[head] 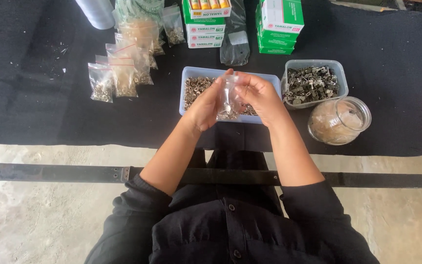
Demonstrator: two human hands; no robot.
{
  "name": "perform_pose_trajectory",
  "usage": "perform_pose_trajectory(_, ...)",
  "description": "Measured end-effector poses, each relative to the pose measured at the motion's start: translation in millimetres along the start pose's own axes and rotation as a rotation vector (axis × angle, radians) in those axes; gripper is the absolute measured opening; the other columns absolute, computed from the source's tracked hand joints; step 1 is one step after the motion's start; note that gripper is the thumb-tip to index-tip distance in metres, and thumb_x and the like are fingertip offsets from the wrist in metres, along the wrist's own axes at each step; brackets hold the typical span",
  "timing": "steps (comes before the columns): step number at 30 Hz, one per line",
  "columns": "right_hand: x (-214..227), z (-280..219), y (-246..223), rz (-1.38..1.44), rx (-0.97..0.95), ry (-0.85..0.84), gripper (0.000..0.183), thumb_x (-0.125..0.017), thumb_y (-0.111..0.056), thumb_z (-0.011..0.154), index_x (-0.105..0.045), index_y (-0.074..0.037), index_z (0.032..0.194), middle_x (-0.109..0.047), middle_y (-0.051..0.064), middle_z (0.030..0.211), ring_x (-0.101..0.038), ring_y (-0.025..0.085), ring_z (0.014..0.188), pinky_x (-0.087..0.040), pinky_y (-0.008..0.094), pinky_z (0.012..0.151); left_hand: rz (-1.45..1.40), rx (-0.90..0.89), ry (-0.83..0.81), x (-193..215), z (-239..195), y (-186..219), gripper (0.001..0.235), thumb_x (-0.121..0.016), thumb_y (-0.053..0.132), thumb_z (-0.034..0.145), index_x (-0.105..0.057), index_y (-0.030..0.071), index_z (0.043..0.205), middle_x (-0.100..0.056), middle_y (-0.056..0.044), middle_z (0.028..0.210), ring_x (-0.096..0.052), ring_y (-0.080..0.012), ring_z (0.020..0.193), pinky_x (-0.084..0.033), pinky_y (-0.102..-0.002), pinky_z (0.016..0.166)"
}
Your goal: Picking up small metal components from a tray and placing them into individual plastic bags for packaging.
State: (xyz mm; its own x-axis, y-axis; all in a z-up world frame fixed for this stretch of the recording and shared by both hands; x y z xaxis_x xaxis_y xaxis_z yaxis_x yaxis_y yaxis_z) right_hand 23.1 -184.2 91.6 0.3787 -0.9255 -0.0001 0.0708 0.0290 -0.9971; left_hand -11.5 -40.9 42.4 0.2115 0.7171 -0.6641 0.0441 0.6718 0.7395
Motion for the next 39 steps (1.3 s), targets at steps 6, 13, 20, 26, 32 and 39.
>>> perform_pose_trajectory(6, 19, -4, -2, -0.023, 0.151, 0.038, 0.023, -0.079, -0.007, 0.092, -0.074, -0.002, 0.114, -0.075, 0.012, 0.107, -0.070, 0.014, 0.089, -0.057, 0.026, 0.077, 0.084, -0.007, -0.059, -1, -14, -18, 0.039, -0.083, 0.008, 0.087, -0.069, 0.004, 0.123, -0.076, -0.009, 0.107, -0.076, -0.0240, 0.096, -0.065, -0.042, 0.081)
perform_pose_trajectory(13, 4, -23, -19, 0.101, 0.149, 0.023, 0.021, -0.077, -0.013, 0.093, -0.073, -0.003, 0.110, -0.076, 0.010, 0.104, -0.070, 0.012, 0.095, -0.057, 0.027, 0.085, 0.132, -0.016, -0.009, -21, -25, -7, 0.025, -0.081, 0.007, 0.087, -0.074, 0.004, 0.111, -0.078, -0.009, 0.094, -0.077, -0.0173, 0.090, -0.066, -0.035, 0.082)
perform_pose_trajectory(20, 13, -31, -19, 0.049, 0.188, 0.046, 0.018, -0.073, -0.012, 0.095, -0.074, -0.001, 0.109, -0.076, 0.013, 0.106, -0.071, 0.015, 0.102, -0.057, 0.031, 0.093, 0.216, -0.042, -0.054, -18, -28, -22, 0.020, -0.083, 0.007, 0.086, -0.074, 0.003, 0.103, -0.078, -0.012, 0.089, -0.076, -0.0147, 0.087, -0.065, -0.032, 0.079)
perform_pose_trajectory(26, 9, -39, -22, 0.165, 0.199, 0.080, 0.014, -0.071, -0.013, 0.097, -0.073, -0.003, 0.107, -0.075, 0.015, 0.101, -0.072, 0.020, 0.096, -0.058, 0.034, 0.091, 0.248, -0.064, -0.032, -17, -34, -28, 0.028, -0.079, 0.010, 0.091, -0.070, -0.001, 0.115, -0.077, -0.014, 0.093, -0.076, -0.0185, 0.088, -0.066, -0.034, 0.078)
perform_pose_trajectory(32, 21, -43, 3, 0.318, 0.130, 0.097, 0.014, -0.072, -0.016, 0.096, -0.073, -0.007, 0.106, -0.075, 0.012, 0.097, -0.072, 0.019, 0.090, -0.057, 0.030, 0.084, 0.379, -0.140, -0.101, 12, -22, -46, 0.034, -0.078, 0.004, 0.092, -0.067, 0.002, 0.124, -0.077, -0.013, 0.097, -0.072, -0.0163, 0.096, -0.063, -0.037, 0.084)
perform_pose_trajectory(39, 14, -54, 0, 0.073, 0.203, 0.022, 0.017, -0.068, -0.010, 0.096, -0.074, 0.000, 0.109, -0.075, 0.015, 0.110, -0.070, 0.019, 0.107, -0.057, 0.033, 0.096, 0.443, -0.218, -0.027, -28, -55, -8, 0.028, -0.064, 0.022, 0.105, -0.069, 0.006, 0.128, -0.077, -0.007, 0.107, -0.063, -0.0083, 0.105, -0.057, -0.036, 0.095)
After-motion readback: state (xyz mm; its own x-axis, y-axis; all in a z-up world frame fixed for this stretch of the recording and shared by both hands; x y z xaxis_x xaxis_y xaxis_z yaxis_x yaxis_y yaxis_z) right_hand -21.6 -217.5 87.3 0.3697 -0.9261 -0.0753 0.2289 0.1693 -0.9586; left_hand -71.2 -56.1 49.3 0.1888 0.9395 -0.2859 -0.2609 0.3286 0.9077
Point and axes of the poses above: each hand's wrist, its own z-axis towards the middle knuckle, its own x-axis out of the back of the hand, y = z × x, the point moved 2 cm from there along z, towards the middle knuckle
